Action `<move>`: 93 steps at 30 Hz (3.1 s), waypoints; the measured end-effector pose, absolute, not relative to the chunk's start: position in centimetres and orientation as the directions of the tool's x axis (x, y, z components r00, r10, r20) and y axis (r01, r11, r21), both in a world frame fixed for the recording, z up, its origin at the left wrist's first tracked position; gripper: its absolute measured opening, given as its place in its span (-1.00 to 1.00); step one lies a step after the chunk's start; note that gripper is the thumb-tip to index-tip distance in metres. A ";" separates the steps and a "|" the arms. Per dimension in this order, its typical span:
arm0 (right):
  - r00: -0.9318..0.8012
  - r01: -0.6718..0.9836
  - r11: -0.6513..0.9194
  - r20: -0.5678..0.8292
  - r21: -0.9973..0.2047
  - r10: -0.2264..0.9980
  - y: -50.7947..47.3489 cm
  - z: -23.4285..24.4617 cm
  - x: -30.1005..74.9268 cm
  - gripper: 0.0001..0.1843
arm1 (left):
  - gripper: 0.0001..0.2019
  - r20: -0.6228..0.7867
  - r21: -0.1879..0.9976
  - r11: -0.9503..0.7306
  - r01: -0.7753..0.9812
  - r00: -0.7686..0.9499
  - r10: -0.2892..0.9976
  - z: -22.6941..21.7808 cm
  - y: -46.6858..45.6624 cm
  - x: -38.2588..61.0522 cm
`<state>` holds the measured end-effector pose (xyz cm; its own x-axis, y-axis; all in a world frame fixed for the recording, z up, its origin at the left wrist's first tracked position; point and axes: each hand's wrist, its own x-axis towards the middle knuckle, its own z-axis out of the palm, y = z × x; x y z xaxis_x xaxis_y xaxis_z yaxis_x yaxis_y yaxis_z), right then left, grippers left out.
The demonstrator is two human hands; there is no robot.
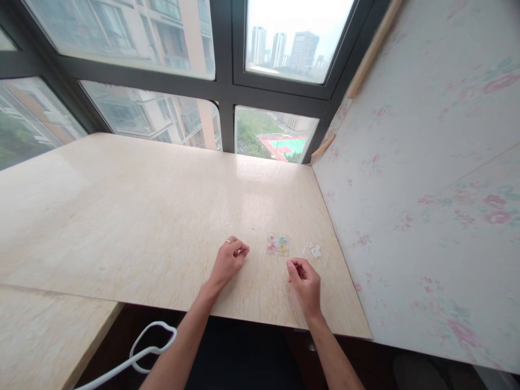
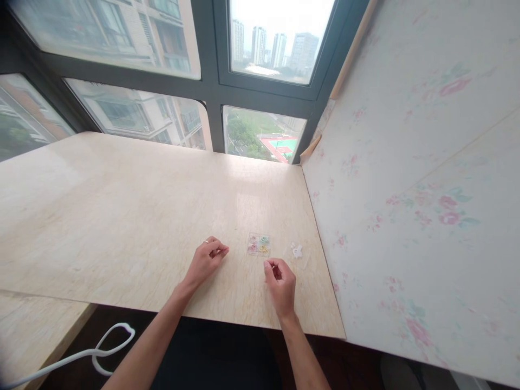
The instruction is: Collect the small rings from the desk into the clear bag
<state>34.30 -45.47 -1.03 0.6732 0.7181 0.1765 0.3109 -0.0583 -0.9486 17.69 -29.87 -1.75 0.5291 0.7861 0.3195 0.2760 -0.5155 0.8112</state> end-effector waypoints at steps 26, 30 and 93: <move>0.411 0.839 -0.278 0.212 -0.467 0.887 -46.4 -0.7 47.1 -0.28 | -0.91 0.265 0.882 -0.434 0.184 0.568 0.779 -1.7 -30.2 16.2; 0.396 0.849 -0.283 0.183 -0.447 0.900 -46.2 0.2 47.6 -0.29 | -0.91 0.271 0.876 -0.442 0.192 0.562 0.782 -1.6 -30.2 16.1; -0.159 0.907 0.175 0.074 -0.384 0.985 -37.5 4.0 42.2 -0.45 | -0.90 0.220 0.905 -0.367 0.214 0.503 0.836 -1.5 -30.4 16.3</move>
